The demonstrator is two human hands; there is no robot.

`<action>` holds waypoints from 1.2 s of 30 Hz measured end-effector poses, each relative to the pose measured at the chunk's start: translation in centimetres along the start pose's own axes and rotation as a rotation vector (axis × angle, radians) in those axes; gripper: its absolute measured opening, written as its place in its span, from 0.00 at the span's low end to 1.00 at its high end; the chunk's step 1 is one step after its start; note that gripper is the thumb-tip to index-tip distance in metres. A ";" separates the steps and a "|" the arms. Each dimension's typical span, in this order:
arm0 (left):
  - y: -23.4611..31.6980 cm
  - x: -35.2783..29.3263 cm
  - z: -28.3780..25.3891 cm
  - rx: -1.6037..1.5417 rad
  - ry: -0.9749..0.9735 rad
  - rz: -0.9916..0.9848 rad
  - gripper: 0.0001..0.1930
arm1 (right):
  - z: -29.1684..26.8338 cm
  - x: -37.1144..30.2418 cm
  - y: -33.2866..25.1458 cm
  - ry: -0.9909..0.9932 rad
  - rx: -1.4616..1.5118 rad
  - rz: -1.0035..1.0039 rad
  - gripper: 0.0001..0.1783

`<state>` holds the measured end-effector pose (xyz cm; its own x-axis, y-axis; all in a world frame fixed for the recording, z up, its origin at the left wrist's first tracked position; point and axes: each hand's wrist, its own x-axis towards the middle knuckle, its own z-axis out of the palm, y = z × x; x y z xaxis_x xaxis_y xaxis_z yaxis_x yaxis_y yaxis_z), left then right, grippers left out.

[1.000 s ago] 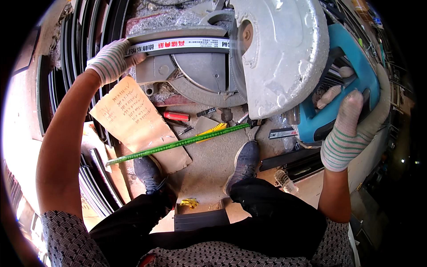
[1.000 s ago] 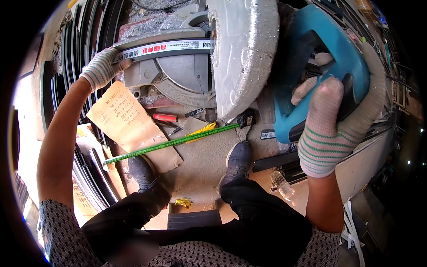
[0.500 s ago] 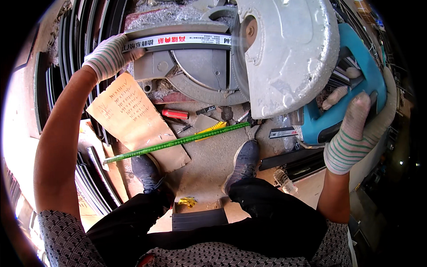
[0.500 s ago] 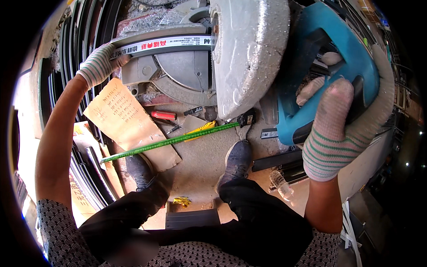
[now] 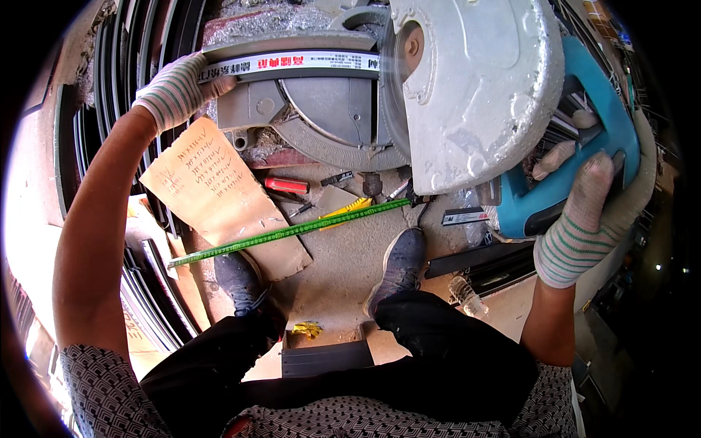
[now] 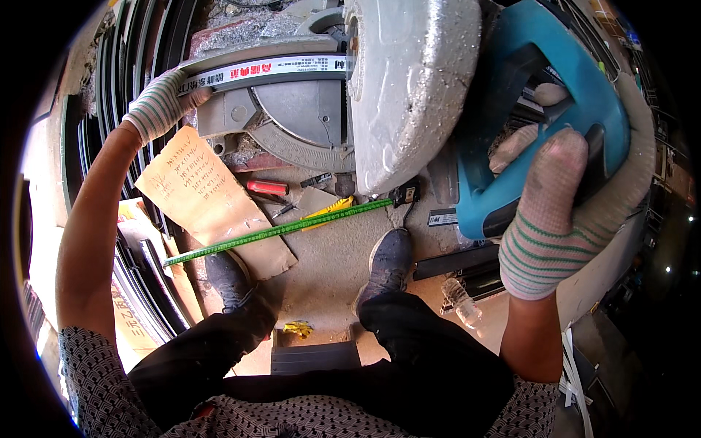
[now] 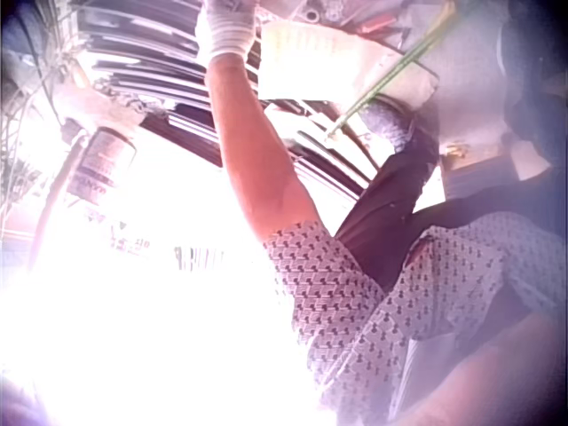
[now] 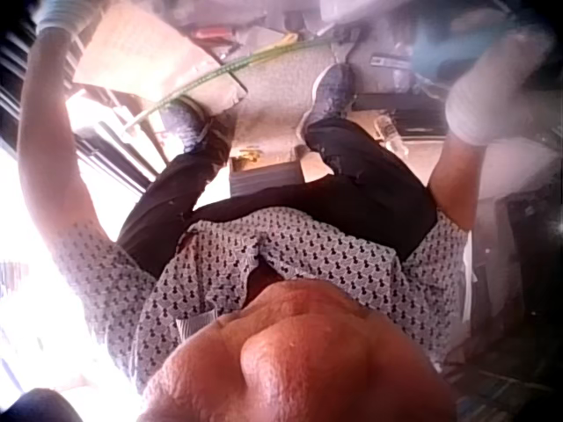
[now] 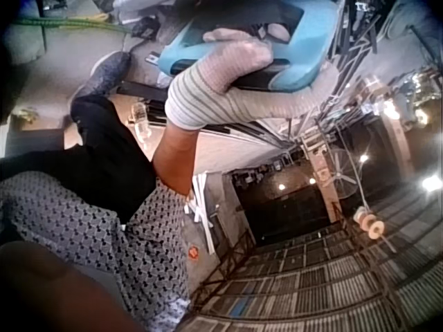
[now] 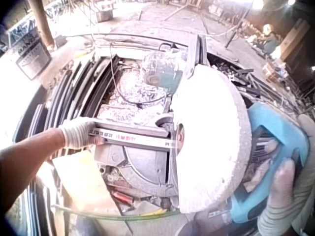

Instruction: The person measures a long metal profile with a tape measure and marks it with a marker. They then place the profile on a miter saw, align it, and cut it. The person repeats this process for a second profile, measuring, marking, and cutting it to size.

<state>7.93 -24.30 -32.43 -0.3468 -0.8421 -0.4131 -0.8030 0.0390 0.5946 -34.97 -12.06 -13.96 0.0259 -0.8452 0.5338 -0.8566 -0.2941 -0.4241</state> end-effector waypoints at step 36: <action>-0.2 0.1 0.0 -0.040 -0.025 0.036 0.33 | -0.5 0.2 0.6 -0.039 -0.011 -0.020 0.46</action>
<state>8.07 -24.35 -32.59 -0.3881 -0.8266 -0.4077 -0.7698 0.0475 0.6366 -35.75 -12.16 -13.69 0.0629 -0.8559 0.5132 -0.8612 -0.3064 -0.4055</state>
